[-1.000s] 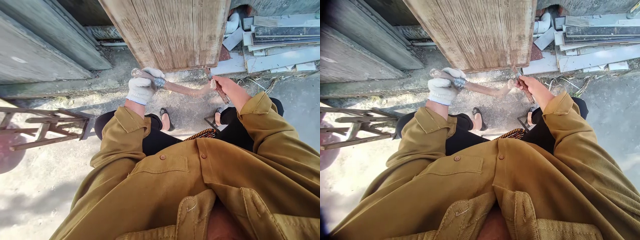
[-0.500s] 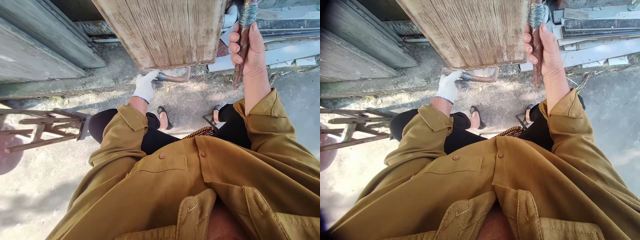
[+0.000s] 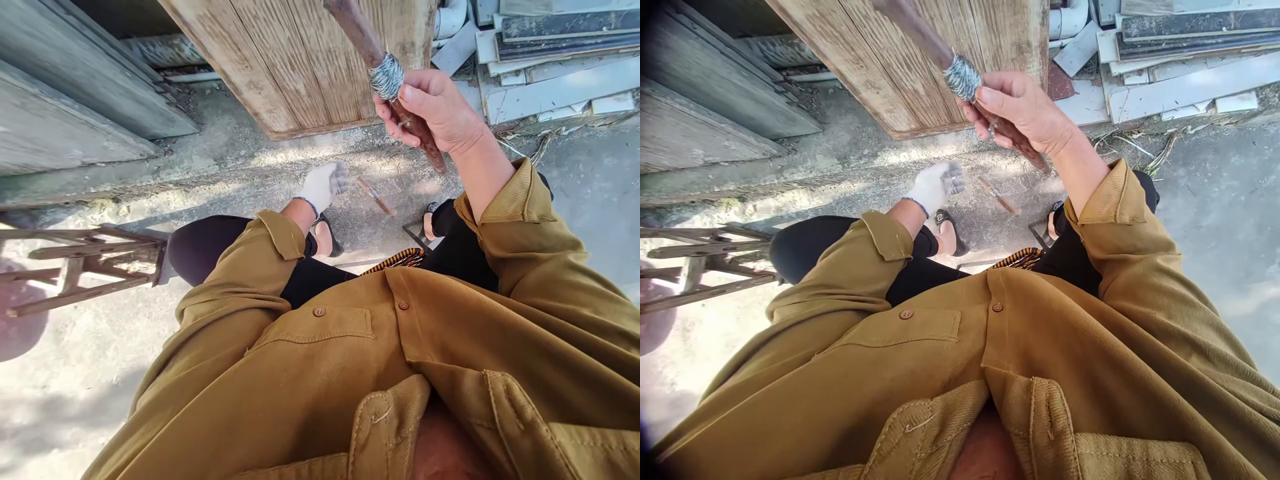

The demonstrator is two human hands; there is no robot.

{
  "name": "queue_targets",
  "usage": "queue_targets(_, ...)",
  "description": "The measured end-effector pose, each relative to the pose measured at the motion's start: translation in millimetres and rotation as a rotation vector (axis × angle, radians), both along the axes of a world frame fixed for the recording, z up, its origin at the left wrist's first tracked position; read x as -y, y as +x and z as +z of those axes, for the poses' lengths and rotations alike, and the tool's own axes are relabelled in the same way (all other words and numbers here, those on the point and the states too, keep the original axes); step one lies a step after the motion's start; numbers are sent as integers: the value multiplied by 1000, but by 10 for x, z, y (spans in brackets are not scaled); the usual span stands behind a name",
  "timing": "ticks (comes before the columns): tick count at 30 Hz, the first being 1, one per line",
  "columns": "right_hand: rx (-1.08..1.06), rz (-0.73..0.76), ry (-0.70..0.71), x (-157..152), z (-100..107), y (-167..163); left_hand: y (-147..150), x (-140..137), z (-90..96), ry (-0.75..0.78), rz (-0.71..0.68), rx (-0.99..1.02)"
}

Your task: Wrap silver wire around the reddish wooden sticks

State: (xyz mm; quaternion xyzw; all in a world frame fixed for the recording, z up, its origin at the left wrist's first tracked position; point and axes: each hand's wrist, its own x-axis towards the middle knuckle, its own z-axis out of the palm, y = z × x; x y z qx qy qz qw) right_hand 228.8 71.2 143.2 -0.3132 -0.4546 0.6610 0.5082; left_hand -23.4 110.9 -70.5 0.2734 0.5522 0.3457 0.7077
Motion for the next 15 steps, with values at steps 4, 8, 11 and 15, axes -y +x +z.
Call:
queue_targets(4,-41,-2,10,-79,-20,-51,290,75,381,435,-228,233)
queue_targets(8,-9,43,31,-143,-11,-61,558,166,913,634,-425,501)
queue_targets(11,41,19,-15,-185,79,-45,632,182,1191,660,-388,385)
queue_targets(15,150,-188,-139,-272,282,2,522,78,1434,809,-269,-11)
